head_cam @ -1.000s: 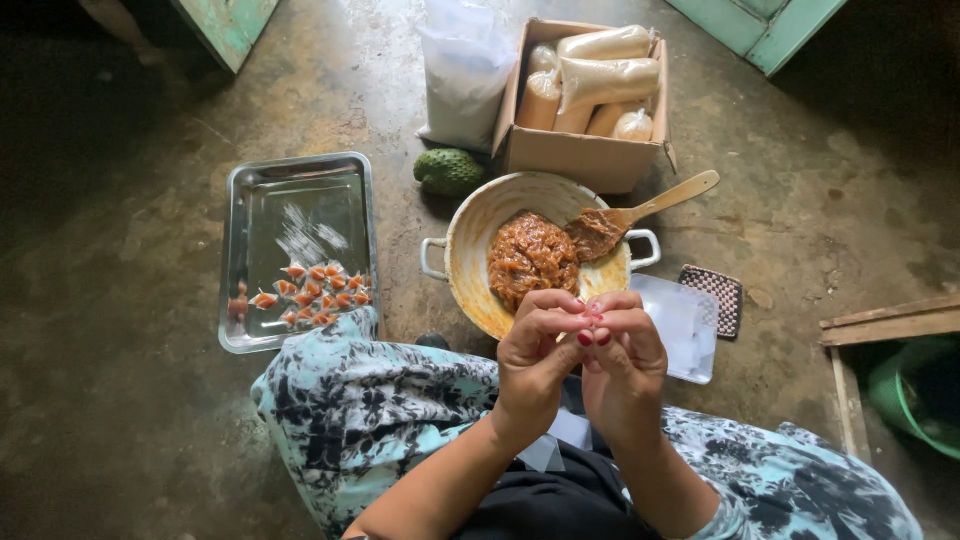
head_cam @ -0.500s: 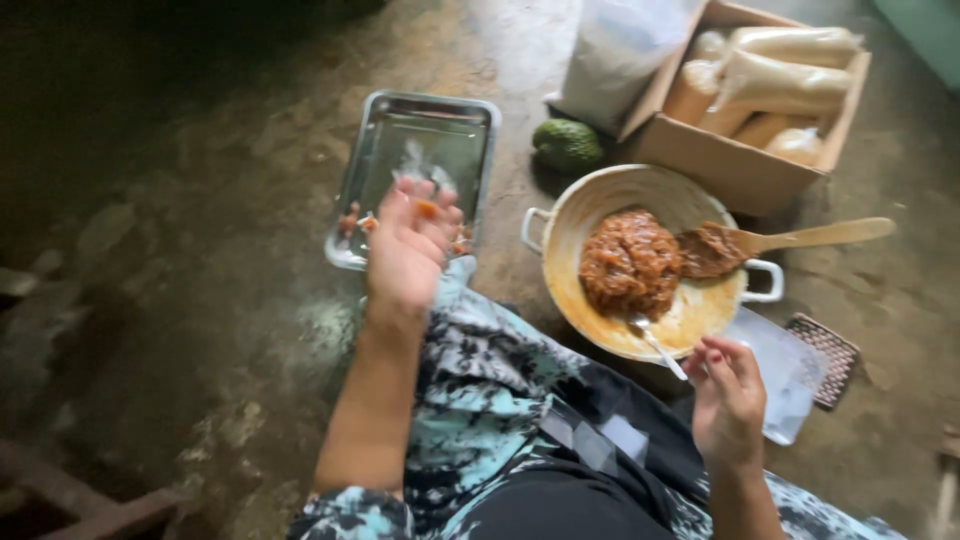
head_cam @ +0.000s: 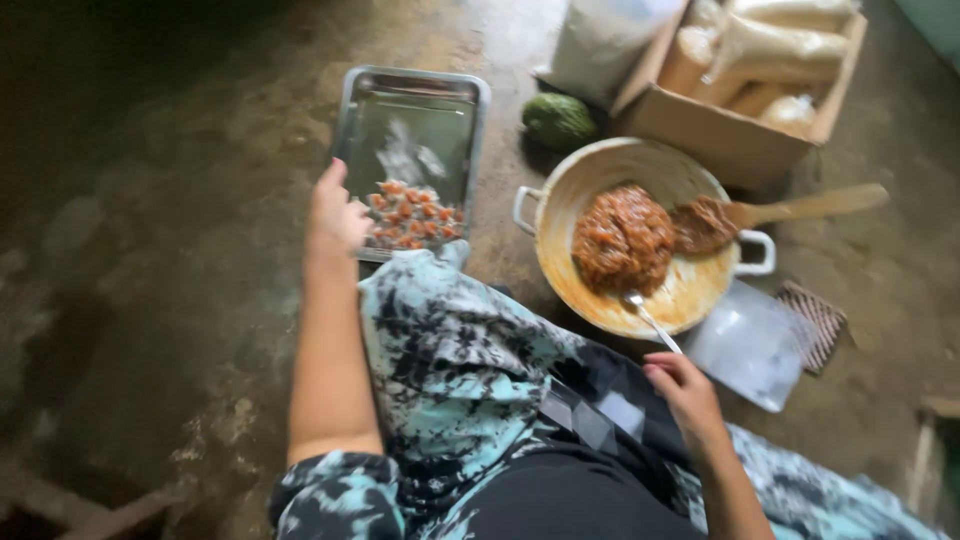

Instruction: Rolling small balls of dough and placing them on a metal tray

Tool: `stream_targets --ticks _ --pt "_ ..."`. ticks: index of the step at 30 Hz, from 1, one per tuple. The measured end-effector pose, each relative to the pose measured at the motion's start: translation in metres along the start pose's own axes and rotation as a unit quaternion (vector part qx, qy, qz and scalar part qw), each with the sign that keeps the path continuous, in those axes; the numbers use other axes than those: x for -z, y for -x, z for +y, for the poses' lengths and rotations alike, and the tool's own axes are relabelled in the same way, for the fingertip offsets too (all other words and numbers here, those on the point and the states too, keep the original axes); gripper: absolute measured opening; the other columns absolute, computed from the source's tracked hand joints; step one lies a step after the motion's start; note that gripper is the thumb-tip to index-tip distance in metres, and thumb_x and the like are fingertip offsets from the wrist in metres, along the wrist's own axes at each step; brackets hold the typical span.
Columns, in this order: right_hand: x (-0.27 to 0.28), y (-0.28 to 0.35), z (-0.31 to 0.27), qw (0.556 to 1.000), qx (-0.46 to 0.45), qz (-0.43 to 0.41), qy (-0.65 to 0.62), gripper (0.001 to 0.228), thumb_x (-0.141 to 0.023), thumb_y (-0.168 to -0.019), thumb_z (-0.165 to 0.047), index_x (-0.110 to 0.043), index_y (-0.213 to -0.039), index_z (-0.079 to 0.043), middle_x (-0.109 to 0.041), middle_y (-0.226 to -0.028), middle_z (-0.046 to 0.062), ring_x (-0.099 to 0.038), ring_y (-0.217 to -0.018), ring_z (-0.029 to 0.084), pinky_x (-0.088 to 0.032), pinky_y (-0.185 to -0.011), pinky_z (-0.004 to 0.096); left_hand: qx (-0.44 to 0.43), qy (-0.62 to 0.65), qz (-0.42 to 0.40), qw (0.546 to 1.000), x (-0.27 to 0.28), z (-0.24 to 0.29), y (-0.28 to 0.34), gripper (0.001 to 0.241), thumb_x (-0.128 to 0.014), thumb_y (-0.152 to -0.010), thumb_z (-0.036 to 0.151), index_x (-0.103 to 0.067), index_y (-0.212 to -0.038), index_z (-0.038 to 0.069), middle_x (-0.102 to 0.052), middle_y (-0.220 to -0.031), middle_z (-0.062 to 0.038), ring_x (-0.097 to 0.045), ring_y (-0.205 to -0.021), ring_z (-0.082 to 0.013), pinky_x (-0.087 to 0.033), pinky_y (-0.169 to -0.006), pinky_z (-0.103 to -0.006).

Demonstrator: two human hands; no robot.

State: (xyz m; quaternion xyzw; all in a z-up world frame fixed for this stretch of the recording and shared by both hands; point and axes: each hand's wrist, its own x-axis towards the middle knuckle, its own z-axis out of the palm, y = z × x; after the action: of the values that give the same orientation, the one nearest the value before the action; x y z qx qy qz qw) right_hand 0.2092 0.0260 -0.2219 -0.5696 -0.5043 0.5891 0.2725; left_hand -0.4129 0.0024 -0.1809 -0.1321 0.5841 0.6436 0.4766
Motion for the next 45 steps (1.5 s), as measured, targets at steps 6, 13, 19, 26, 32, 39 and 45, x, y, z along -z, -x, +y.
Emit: stream_targets --ticks 6,13,19,26,32,39,45 --pt "-0.005 -0.011 0.089 0.84 -0.066 -0.166 0.513 0.037 -0.078 -0.085 -0.042 -0.073 -0.12 -0.03 -0.074 -0.113 0.007 -0.072 -0.11 0.035 -0.059 -0.091 0.051 -0.296 -0.064 -0.224 0.926 -0.075 -0.011 0.228 0.052 -0.051 -0.114 0.031 -0.032 -0.16 0.018 -0.004 -0.173 -0.013 0.003 -0.158 -0.0412 0.005 -0.123 -0.0603" --pt "-0.027 -0.019 0.128 0.771 -0.08 -0.194 0.601 0.069 -0.085 -0.079 -0.043 -0.05 -0.137 -0.03 -0.059 -0.126 0.008 -0.061 -0.12 0.038 -0.059 -0.091 0.057 -0.282 -0.184 -0.335 0.88 -0.138 -0.149 0.31 0.04 -0.06 -0.099 0.019 -0.059 -0.137 0.009 -0.045 -0.15 -0.017 -0.041 -0.141 -0.0328 -0.037 -0.116 -0.0473" --pt "-0.014 -0.034 0.132 0.812 -0.107 -0.19 0.542 0.036 -0.086 -0.078 -0.032 -0.064 -0.105 -0.024 -0.076 -0.105 0.007 -0.073 -0.108 0.035 -0.06 -0.089 0.048 -0.22 -0.366 -0.374 0.823 -0.135 -0.313 0.219 0.035 -0.071 -0.094 0.024 -0.069 -0.128 0.017 -0.068 -0.118 -0.007 -0.068 -0.112 -0.0225 -0.055 -0.098 -0.0373" --pt "-0.009 -0.012 0.076 0.793 -0.033 -0.171 0.584 0.023 -0.063 -0.093 -0.043 -0.066 -0.095 -0.021 -0.071 -0.093 0.01 -0.068 -0.103 0.034 -0.061 -0.084 0.049 -0.218 -0.607 -0.397 0.653 -0.113 -0.38 0.174 0.034 -0.062 -0.095 0.034 -0.067 -0.127 0.023 -0.07 -0.116 -0.007 -0.068 -0.113 -0.0315 -0.054 -0.096 -0.045" --pt "-0.003 -0.014 0.072 0.845 0.152 -0.153 0.489 0.021 -0.064 -0.093 -0.031 -0.06 -0.086 -0.012 -0.056 -0.087 0.011 -0.057 -0.096 0.035 -0.058 -0.073 0.045 -0.213 -0.652 -0.416 0.598 -0.122 -0.384 0.177 0.067 -0.075 -0.084 0.028 -0.052 -0.147 0.02 -0.065 -0.128 -0.013 -0.062 -0.122 -0.0397 -0.05 -0.102 -0.0544" --pt "0.004 -0.016 0.035 0.935 0.125 -0.186 0.274 0.013 -0.06 -0.098 -0.019 -0.063 -0.093 -0.007 -0.067 -0.091 0.019 -0.066 -0.095 0.042 -0.055 -0.082 0.051 -0.215 -0.591 -0.392 0.671 -0.139 -0.359 0.199 0.043 -0.072 -0.086 0.022 -0.065 -0.129 0.023 -0.074 -0.104 -0.008 -0.068 -0.109 -0.0361 -0.055 -0.094 -0.0514" --pt "0.004 -0.017 0.032 0.971 0.132 -0.153 0.128 0.016 -0.067 -0.099 -0.022 -0.072 -0.089 -0.01 -0.072 -0.094 0.011 -0.067 -0.093 0.025 -0.054 -0.088 0.04 -0.21 -0.492 -0.348 0.77 -0.145 -0.342 0.199 0.013 -0.071 -0.089 0.021 -0.076 -0.1 0.019 -0.075 -0.086 -0.008 -0.073 -0.092 -0.0301 -0.057 -0.082 -0.0401"
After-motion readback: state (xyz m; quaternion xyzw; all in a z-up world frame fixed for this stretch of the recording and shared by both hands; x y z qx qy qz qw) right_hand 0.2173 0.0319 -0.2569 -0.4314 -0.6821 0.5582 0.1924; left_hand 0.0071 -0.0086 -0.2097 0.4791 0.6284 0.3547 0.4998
